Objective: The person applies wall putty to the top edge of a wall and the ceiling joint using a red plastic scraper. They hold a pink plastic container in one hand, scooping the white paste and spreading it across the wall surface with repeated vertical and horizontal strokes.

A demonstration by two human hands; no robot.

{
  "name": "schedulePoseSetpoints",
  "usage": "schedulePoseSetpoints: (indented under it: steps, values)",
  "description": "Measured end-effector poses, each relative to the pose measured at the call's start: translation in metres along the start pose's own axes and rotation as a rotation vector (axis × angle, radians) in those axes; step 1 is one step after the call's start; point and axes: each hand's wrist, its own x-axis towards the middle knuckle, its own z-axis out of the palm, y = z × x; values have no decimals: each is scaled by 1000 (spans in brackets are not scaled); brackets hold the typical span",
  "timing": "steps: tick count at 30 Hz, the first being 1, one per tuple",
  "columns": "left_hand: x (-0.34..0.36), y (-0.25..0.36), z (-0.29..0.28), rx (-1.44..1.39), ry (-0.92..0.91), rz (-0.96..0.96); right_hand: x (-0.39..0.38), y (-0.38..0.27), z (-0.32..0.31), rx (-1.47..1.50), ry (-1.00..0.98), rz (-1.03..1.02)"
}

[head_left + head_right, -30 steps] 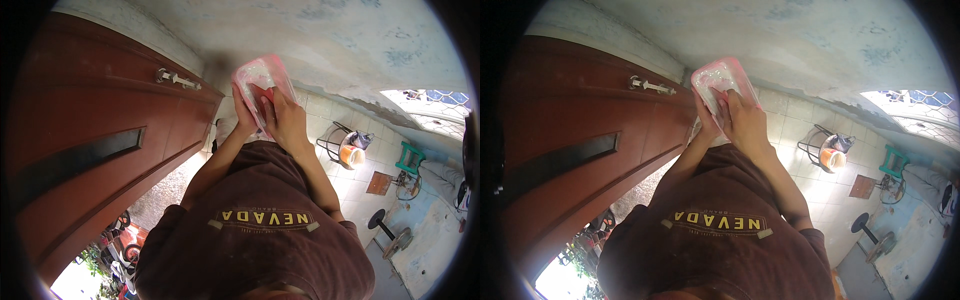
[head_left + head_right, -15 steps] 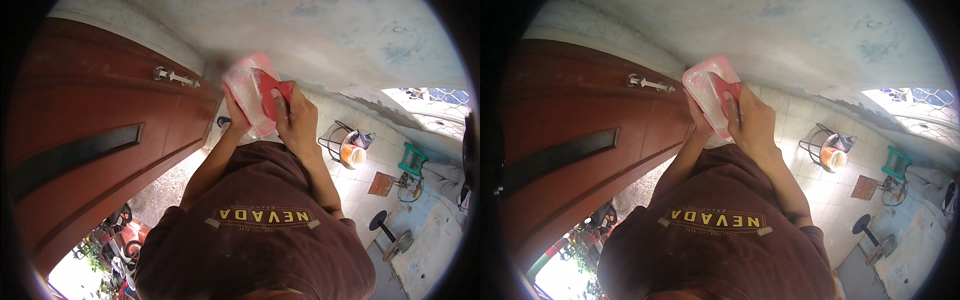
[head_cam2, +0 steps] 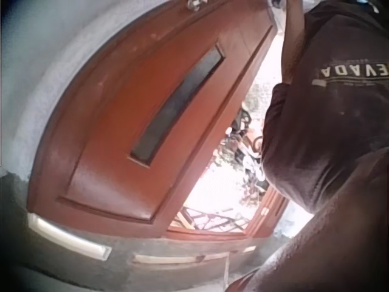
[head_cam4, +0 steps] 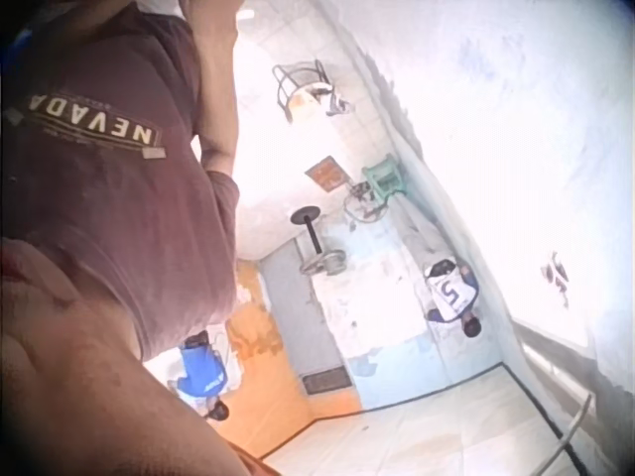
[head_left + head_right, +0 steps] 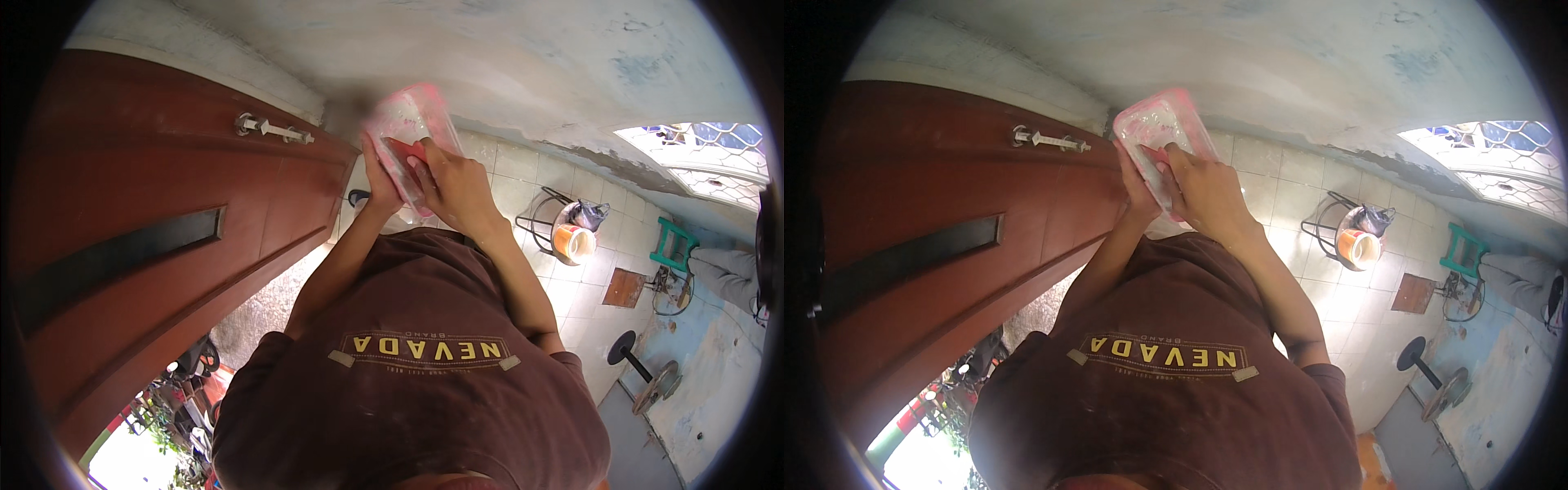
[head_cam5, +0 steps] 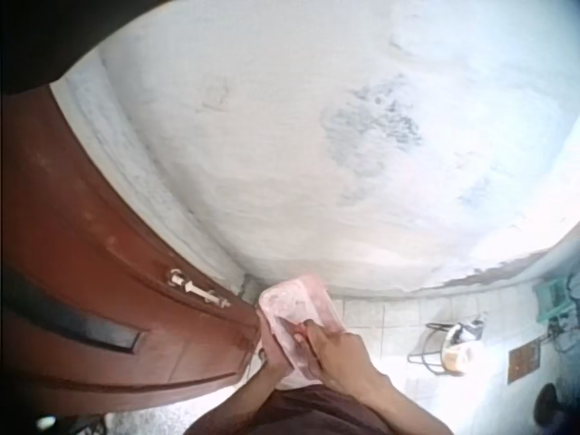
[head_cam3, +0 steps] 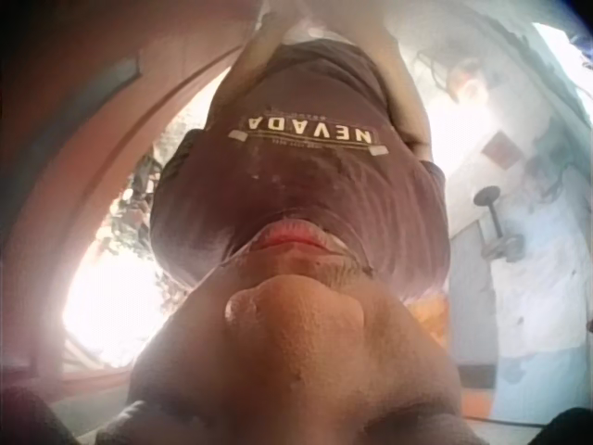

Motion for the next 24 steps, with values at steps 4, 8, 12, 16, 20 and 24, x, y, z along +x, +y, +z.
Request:
schedulePoseSetpoints:
  steps: [4,8,12,16,20,24]
  values:
    - [7,10,31,-195,194,-92,2,-4,-21,139,143,113]
    - [7,5,22,22,100,-31,1,7,7,14,109,-19]
    - [12,2,11,-158,132,-84,4,4,-8,76,89,35]
    - [14,4,22,-156,168,-67,6,-8,-27,141,114,38]
    - [11,0,2,41,30,-39,9,-3,-6,67,79,-35]
    - [13,6,29,-110,48,-65,5,-16,-43,175,172,91]
